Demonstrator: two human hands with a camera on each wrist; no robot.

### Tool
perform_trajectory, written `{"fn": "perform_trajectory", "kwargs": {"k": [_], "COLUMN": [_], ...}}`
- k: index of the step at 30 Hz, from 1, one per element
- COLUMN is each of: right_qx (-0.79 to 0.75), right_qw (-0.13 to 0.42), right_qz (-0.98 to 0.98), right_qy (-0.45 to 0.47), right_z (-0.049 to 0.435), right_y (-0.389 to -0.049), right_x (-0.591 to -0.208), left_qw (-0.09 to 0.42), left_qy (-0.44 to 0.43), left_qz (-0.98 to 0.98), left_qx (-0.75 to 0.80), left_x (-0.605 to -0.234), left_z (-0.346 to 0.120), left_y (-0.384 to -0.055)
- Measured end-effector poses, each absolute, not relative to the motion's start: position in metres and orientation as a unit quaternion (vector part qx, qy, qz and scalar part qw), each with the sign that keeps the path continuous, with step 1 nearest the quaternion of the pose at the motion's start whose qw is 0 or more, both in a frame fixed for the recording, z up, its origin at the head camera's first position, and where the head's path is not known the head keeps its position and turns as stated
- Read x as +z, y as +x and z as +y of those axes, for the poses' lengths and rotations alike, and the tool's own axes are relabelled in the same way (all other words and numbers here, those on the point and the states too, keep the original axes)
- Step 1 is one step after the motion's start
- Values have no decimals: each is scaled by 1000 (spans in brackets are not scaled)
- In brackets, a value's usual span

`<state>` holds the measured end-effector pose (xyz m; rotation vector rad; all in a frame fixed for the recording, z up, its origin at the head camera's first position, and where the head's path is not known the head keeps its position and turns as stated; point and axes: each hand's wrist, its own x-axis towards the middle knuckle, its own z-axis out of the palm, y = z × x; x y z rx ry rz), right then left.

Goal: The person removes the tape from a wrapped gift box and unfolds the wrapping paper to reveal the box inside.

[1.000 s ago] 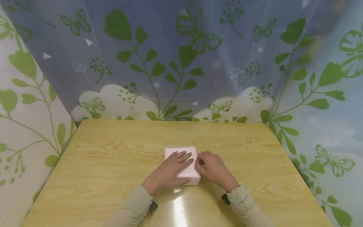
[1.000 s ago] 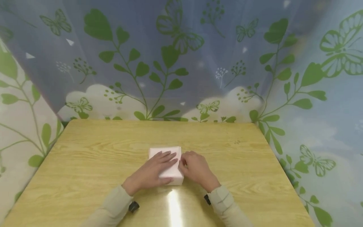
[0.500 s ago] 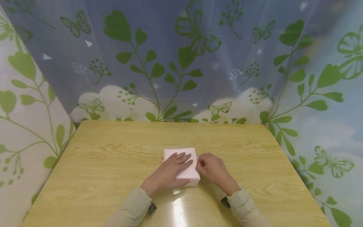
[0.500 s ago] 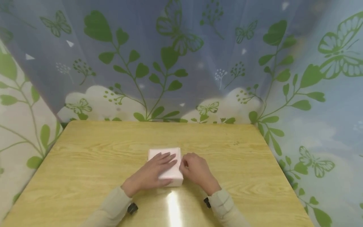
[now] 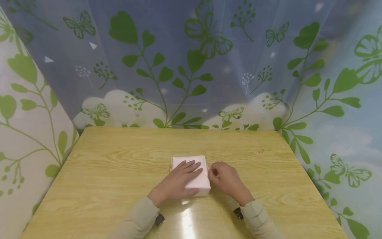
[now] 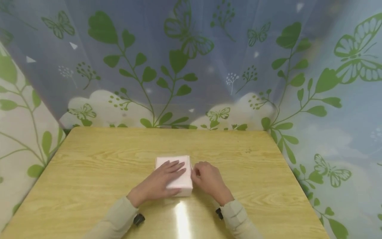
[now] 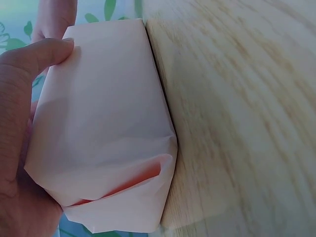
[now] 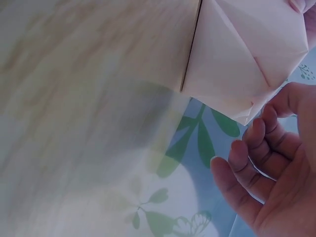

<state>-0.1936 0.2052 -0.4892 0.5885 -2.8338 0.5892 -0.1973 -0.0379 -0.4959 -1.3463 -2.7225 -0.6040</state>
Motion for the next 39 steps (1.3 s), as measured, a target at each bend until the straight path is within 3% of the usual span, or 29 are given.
{"fn": "perform_trajectory", "kwargs": {"k": [24, 39], "right_qx": [218, 216], "right_qw": [87, 84], "right_qz": [-957, -957], "right_qy": [173, 173], "right_z": [219, 223], "right_y": [-187, -182], "right_x": [-488, -485], "left_qw": [9, 31], "left_qy": [-422, -431], "left_qz": [-885, -879], "left_qx": [-197, -200], "left_x": [-497, -498], "left_z": [-37, -37], "left_y": [-198, -198]}}
